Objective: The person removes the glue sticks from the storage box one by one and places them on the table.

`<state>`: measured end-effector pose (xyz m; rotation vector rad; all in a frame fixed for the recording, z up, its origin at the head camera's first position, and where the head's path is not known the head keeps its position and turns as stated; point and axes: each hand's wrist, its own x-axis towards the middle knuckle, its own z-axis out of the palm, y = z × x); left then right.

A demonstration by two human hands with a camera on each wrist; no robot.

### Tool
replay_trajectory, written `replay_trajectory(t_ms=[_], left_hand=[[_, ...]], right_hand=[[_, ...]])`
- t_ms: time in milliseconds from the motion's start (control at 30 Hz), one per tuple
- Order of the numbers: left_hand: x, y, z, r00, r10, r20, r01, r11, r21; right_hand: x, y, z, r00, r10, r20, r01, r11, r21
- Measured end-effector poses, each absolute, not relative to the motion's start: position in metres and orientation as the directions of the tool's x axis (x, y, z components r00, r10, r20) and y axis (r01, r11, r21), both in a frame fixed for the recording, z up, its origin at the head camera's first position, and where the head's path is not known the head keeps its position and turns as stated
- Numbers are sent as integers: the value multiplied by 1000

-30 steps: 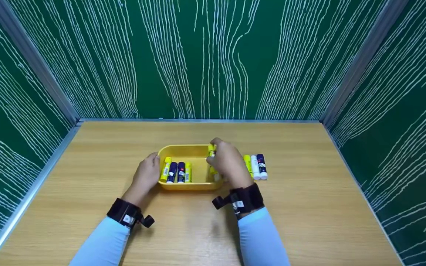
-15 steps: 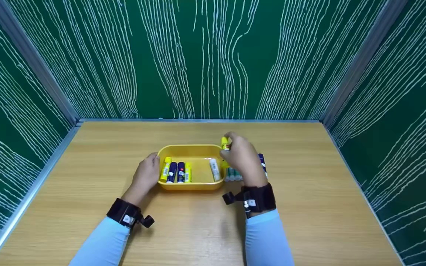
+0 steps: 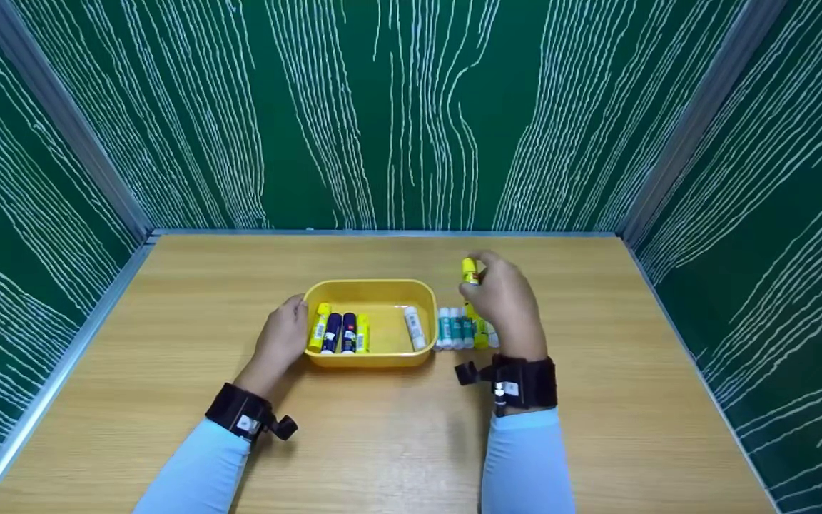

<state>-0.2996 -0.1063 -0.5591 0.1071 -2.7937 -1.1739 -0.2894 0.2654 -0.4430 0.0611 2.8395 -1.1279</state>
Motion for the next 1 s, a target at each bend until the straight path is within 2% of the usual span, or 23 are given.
replay_trajectory(t_ms=[233, 500, 1000], left_hand=[[-300, -106, -559, -992, -111, 63, -33, 697, 716], [-298, -106, -559, -991, -114, 64, -33, 692, 721], [-297, -107, -559, -990, -101, 97, -3, 707, 707]], right_hand=[[-292, 288, -453, -995, 49, -86, 94, 734, -673], [-297, 314, -469, -987, 87, -133, 154, 727, -669], [-314, 333, -499, -927, 153, -341, 346, 695, -630]])
